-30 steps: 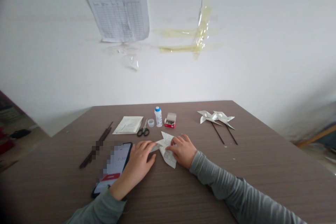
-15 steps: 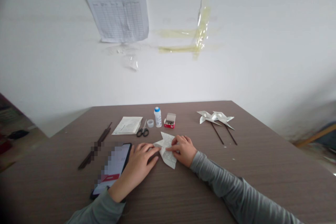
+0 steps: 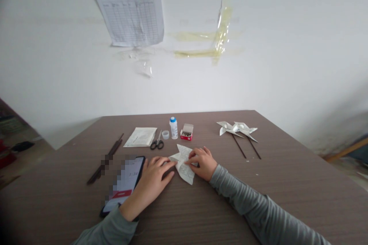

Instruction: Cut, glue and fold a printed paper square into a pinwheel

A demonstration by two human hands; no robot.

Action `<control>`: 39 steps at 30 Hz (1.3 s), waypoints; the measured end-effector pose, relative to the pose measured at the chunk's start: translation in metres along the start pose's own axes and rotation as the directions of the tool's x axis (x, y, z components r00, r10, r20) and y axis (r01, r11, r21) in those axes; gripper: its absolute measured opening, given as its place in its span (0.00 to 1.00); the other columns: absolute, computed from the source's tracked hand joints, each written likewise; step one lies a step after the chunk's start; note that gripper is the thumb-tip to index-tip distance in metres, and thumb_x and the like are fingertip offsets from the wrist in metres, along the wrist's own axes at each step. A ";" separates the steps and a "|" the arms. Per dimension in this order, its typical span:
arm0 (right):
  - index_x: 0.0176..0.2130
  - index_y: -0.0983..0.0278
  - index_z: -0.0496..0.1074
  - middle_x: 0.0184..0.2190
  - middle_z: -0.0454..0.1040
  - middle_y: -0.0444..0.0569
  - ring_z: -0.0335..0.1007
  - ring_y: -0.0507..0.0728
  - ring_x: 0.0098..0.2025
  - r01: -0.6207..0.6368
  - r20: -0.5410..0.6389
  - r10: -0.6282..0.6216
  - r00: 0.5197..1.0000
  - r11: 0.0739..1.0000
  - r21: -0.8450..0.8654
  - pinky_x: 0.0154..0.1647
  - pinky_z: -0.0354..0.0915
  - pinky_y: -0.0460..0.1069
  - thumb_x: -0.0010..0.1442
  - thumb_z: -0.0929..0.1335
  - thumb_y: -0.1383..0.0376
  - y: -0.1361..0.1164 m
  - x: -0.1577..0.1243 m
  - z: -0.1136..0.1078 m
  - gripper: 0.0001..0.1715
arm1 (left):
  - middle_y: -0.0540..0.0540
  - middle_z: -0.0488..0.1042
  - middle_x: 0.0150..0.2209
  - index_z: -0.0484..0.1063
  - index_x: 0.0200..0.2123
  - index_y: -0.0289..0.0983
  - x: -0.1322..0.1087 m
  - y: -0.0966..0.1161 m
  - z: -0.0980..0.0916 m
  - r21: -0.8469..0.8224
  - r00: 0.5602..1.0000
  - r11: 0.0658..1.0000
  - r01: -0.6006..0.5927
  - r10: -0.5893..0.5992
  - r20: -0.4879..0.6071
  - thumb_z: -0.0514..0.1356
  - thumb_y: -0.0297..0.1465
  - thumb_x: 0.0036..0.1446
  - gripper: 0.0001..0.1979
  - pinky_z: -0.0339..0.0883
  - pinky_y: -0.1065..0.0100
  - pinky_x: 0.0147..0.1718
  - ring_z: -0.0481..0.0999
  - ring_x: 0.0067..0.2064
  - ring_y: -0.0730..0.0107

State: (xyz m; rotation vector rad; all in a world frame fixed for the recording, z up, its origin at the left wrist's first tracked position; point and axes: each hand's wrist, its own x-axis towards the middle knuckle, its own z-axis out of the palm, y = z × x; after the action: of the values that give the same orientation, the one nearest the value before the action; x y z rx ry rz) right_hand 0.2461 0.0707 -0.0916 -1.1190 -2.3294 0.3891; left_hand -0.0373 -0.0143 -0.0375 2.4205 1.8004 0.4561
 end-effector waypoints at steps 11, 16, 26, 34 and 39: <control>0.51 0.49 0.98 0.49 0.98 0.50 0.97 0.69 0.51 0.076 -0.094 -0.062 0.994 0.986 0.148 0.63 0.91 0.62 0.72 0.78 0.69 0.017 0.017 -0.007 0.18 | 0.39 0.93 0.68 0.95 0.69 0.56 0.000 -0.004 0.002 -0.051 1.000 0.999 0.001 -0.002 -0.017 0.71 0.26 0.80 0.24 0.70 0.14 0.83 0.86 0.74 0.34; 0.56 0.52 0.97 0.57 0.98 0.54 0.96 0.69 0.59 0.108 -0.133 -0.085 0.987 0.978 0.178 0.69 0.90 0.65 0.74 0.77 0.69 0.028 0.034 -0.018 0.20 | 0.40 0.92 0.71 0.94 0.70 0.56 -0.001 0.002 -0.002 -0.023 0.999 0.999 0.033 -0.033 0.022 0.70 0.25 0.81 0.25 0.68 0.15 0.84 0.84 0.76 0.36; 0.61 0.52 0.97 0.70 0.91 0.61 0.90 0.72 0.71 0.184 -0.160 -0.167 0.973 0.978 0.097 0.80 0.82 0.73 0.74 0.79 0.68 0.043 0.117 -0.025 0.22 | 0.41 0.92 0.72 0.92 0.73 0.56 -0.003 -0.004 -0.007 -0.035 0.998 0.999 0.033 -0.031 0.055 0.68 0.27 0.82 0.26 0.68 0.17 0.84 0.82 0.76 0.34; 0.69 0.47 0.96 0.82 0.84 0.57 0.82 0.74 0.80 0.175 -0.044 -0.174 0.984 0.984 0.038 0.86 0.75 0.78 0.70 0.78 0.78 0.026 0.145 -0.015 0.38 | 0.42 0.91 0.70 0.94 0.70 0.59 -0.001 -0.009 0.004 -0.009 1.000 1.000 0.028 -0.028 0.005 0.70 0.28 0.80 0.25 0.70 0.19 0.83 0.83 0.73 0.34; 0.75 0.46 0.92 0.84 0.81 0.55 0.79 0.74 0.83 0.136 0.001 -0.136 0.991 0.991 0.019 0.89 0.73 0.77 0.66 0.75 0.83 0.022 0.152 -0.009 0.50 | 0.40 0.91 0.70 0.93 0.71 0.56 -0.003 -0.007 0.002 -0.018 1.000 1.000 -0.003 0.003 0.012 0.69 0.30 0.81 0.24 0.73 0.22 0.80 0.82 0.72 0.35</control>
State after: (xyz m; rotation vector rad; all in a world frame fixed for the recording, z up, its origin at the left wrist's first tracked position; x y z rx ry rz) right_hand 0.1857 0.2046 -0.0443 -0.9447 -2.3828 0.3615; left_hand -0.0443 -0.0151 -0.0417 2.4091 1.7810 0.4551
